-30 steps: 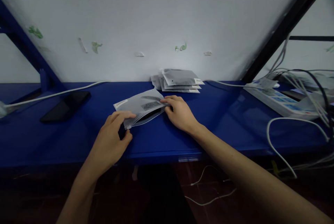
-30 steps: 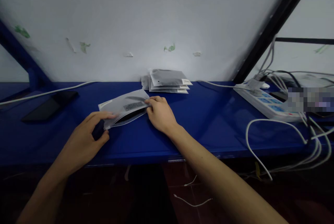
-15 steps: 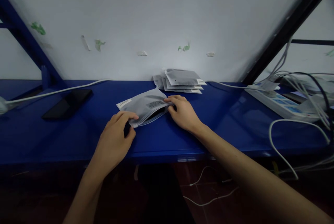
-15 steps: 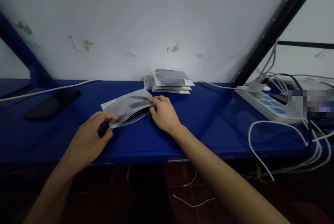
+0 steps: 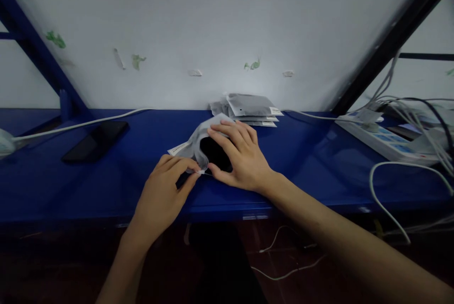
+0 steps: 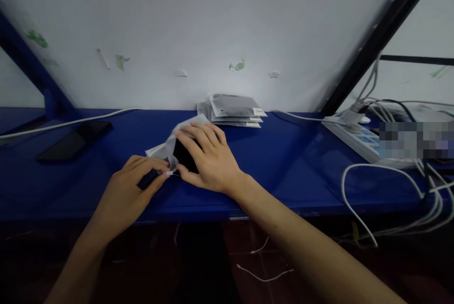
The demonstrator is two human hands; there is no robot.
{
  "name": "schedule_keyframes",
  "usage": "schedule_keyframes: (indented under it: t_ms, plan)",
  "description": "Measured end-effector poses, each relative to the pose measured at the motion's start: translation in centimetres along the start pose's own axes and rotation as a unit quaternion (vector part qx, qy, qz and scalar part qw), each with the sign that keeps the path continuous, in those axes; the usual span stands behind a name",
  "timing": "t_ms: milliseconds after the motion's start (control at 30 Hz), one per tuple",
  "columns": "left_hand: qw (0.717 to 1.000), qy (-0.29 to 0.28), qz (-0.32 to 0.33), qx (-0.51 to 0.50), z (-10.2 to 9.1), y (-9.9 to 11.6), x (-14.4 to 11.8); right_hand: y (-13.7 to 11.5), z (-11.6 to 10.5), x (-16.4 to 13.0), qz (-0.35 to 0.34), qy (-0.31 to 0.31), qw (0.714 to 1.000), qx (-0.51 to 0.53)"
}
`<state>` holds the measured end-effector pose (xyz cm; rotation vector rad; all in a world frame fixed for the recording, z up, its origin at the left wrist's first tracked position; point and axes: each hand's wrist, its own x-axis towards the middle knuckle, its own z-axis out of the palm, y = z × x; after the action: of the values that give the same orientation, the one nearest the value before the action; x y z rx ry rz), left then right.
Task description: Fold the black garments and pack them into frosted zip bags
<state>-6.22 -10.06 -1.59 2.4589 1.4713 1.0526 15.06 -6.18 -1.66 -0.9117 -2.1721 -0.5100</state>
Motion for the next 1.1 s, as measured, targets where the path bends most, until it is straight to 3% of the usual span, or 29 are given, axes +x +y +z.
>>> schedule_keyframes:
  t_ms: [100,200,267,533,700,800,933,1000,1100]
  plan:
    - [1.000,0.006,0.005,-0.009,0.0,0.0,-0.1,-0.5,-0.2,-0.1,-0.036,0.025,0.999,-0.021]
    - [1.000,0.003,0.002,-0.015,-0.1,0.1,-0.2,-0.8,0.1,-0.1,-0.151,0.025,0.988,0.001]
    - [1.000,0.003,-0.005,-0.024,-0.1,0.2,-0.2,-0.9,0.4,0.1,-0.191,0.034,0.981,0.009]
    - [0.998,0.024,-0.031,-0.039,-0.2,0.4,-0.2,-1.2,0.5,0.2,-0.187,0.041,0.981,-0.017]
    - [0.995,0.078,-0.048,-0.046,-0.3,0.3,-0.3,-1.1,0.5,0.4,-0.184,0.040,0.982,-0.031]
    - [0.983,0.152,-0.094,-0.052,-0.4,-0.2,-0.6,0.4,0.0,0.3,-0.164,0.038,0.984,-0.054]
    - [0.951,0.254,-0.165,-0.059,-0.2,-1.0,-0.9,4.8,-1.1,-1.0,-0.114,0.006,0.990,-0.085]
    - [0.955,0.256,-0.142,-0.037,-0.1,-1.1,-0.8,7.2,-1.4,-2.2,-0.073,-0.021,0.993,-0.094]
    - [0.980,0.196,-0.041,-0.004,-0.3,-0.5,-0.6,9.7,-1.2,-3.9,0.017,-0.083,0.994,-0.065]
